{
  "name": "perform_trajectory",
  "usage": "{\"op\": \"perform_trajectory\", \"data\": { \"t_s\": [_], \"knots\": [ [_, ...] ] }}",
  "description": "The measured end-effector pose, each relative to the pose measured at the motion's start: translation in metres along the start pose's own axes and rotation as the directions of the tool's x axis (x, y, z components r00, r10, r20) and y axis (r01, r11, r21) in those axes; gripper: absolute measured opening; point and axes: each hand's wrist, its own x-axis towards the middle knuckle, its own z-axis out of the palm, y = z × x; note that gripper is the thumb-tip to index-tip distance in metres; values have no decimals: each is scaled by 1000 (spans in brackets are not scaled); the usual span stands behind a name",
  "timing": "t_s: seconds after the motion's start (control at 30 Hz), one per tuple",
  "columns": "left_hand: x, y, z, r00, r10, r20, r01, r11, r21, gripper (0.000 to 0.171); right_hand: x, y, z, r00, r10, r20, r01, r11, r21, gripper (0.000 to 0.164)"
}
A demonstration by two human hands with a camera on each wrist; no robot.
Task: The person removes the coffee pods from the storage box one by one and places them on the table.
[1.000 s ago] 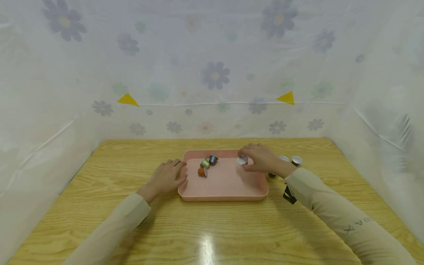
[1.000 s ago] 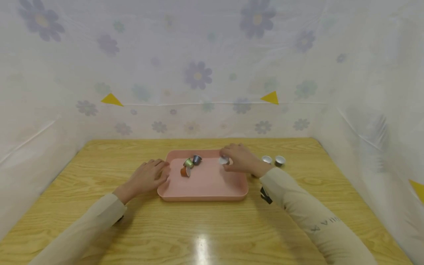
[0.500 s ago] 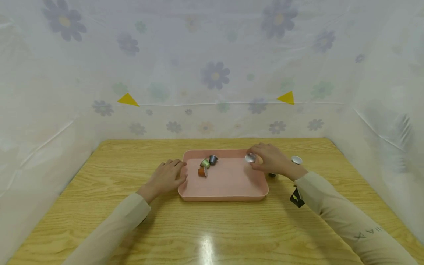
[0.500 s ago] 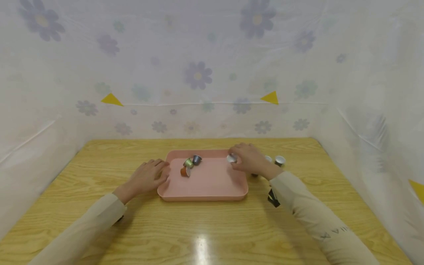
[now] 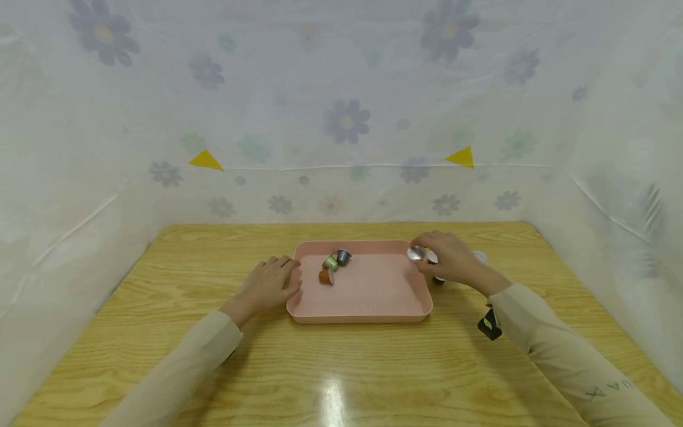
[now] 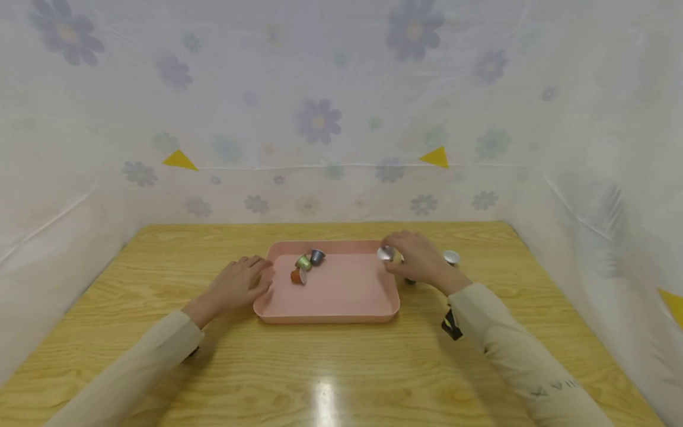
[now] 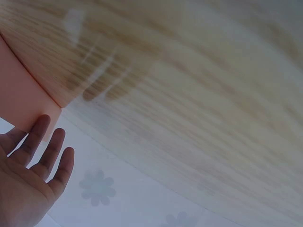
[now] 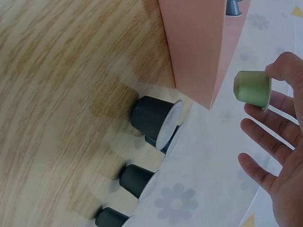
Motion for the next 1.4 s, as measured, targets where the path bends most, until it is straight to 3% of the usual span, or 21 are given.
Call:
{"op": "perform_trajectory", "data": {
  "t_s": [0.33,0.63,1.4],
  "knots": [
    [0,1,-1,1000,2,-7,-2,1000,-5,44,-18,14,1,997,10,-79,-9,1000,1,33],
    [-1,1,-2,1000,2,-5,-2,1000,-3,44,-35,22,-1,994,51,-99,-49,999,20,34],
    [-1,3,-3,1000,6,3,-6,1000,-7,44,-71,40,-1,975,212,-63,-212,977,20,32]
  ]
}}
